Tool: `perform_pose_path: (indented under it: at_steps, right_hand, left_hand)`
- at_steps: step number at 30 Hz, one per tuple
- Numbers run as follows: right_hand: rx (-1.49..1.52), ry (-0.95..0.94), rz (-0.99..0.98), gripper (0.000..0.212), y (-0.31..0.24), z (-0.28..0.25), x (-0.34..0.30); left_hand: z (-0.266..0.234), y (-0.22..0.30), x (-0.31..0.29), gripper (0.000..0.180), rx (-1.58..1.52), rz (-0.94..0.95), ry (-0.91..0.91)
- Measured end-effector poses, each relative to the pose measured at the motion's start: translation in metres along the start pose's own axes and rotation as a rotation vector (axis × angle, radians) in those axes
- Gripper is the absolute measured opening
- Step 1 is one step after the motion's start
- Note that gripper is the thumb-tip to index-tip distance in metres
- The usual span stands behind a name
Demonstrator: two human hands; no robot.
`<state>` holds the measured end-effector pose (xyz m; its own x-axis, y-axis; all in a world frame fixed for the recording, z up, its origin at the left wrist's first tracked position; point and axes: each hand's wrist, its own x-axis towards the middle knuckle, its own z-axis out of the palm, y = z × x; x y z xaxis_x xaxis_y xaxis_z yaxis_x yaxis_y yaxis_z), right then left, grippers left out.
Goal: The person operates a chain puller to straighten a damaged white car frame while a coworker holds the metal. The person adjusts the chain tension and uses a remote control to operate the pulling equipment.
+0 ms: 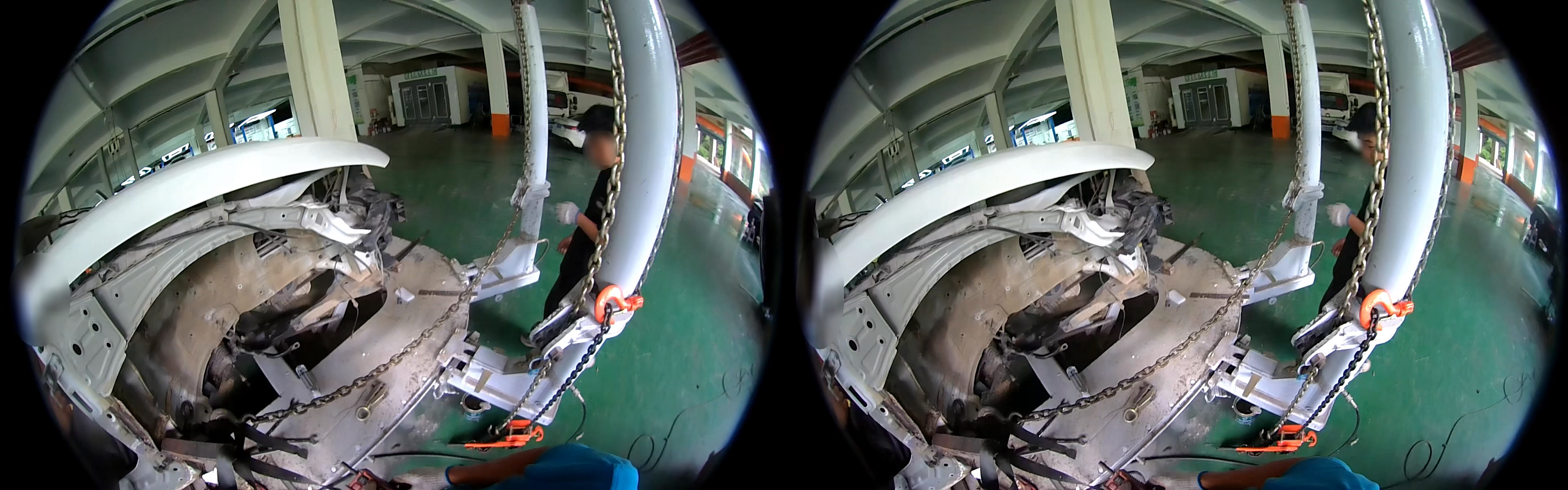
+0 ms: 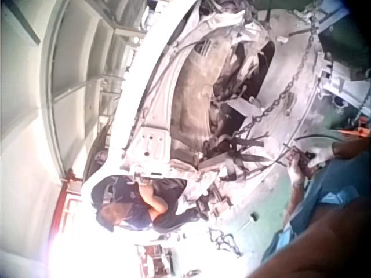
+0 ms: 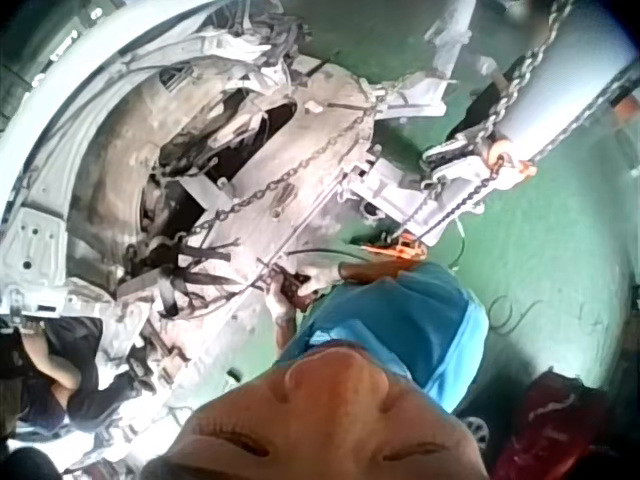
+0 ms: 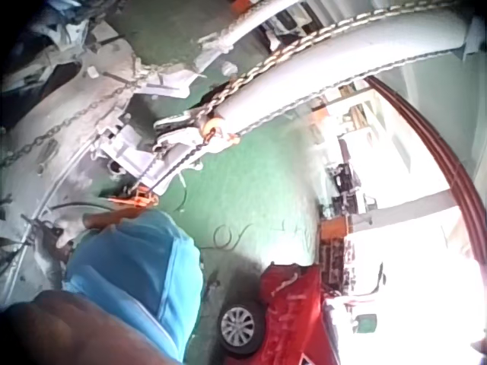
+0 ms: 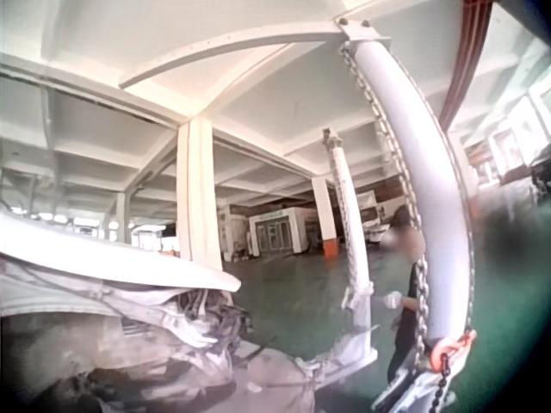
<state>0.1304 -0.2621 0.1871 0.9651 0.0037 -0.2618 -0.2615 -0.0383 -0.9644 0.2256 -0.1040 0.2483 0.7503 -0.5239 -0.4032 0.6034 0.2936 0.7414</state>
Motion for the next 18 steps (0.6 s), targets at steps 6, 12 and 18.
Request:
perform_pose_path:
  at_steps: [6,12,18]
  right_hand:
    - [-0.200,-0.136,0.004,0.067,-0.053,0.003,-0.008]
    - [-0.486,-0.029,0.015,0.063,-0.052,0.003,-0.001]
    - [-0.361,-0.105,0.010,0.061,-0.045,-0.009,0.001]
  left_hand:
    - [-0.016,-0.006,0.012,0.033,-0.076,0.061,0.034]
    - [-0.023,0.006,0.013,0.035,-0.015,0.013,0.110]
    - [-0.022,-0.009,0.018,0.024,-0.041,0.037,0.112]
